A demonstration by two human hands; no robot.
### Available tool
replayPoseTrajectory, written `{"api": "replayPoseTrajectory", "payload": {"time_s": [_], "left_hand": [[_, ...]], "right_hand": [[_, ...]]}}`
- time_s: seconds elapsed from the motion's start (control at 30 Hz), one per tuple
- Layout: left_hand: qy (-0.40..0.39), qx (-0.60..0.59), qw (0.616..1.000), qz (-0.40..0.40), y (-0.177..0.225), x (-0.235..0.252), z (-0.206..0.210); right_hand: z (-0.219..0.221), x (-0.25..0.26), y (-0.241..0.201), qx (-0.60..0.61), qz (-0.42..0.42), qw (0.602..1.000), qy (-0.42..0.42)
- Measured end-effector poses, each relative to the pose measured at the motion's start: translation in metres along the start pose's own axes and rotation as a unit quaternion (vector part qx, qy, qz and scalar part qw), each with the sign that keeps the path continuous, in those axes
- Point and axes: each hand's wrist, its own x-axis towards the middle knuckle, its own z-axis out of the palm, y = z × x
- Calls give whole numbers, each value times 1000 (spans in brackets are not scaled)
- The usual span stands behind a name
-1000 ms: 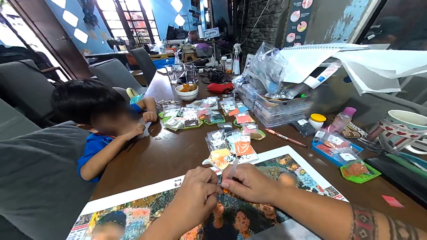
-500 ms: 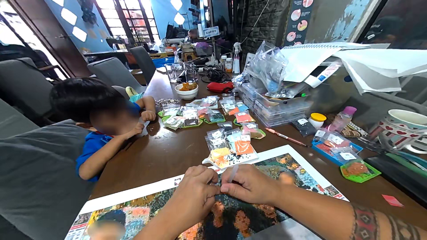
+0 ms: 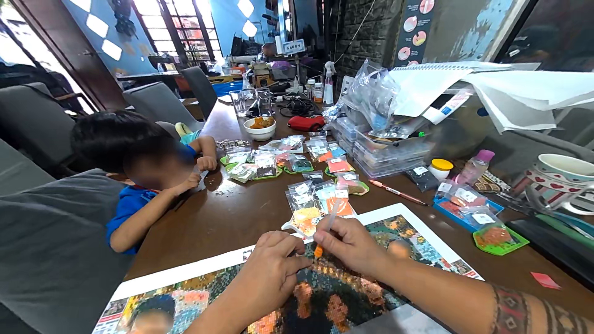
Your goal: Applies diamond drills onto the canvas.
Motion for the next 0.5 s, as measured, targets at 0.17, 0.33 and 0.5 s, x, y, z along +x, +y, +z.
{"api": "replayPoseTrajectory", "payload": {"time_s": [0.17, 0.33, 0.5], "left_hand": [[29, 22, 998, 57, -1, -1, 3], [19, 76, 992, 98, -1, -1, 4], [6, 91, 990, 105, -1, 0, 0]], "right_hand": [[-16, 13, -1, -8, 3, 992, 127], [-41, 29, -3, 7, 92, 984, 151], [-46, 29, 19, -82, 60, 990, 93]]}}
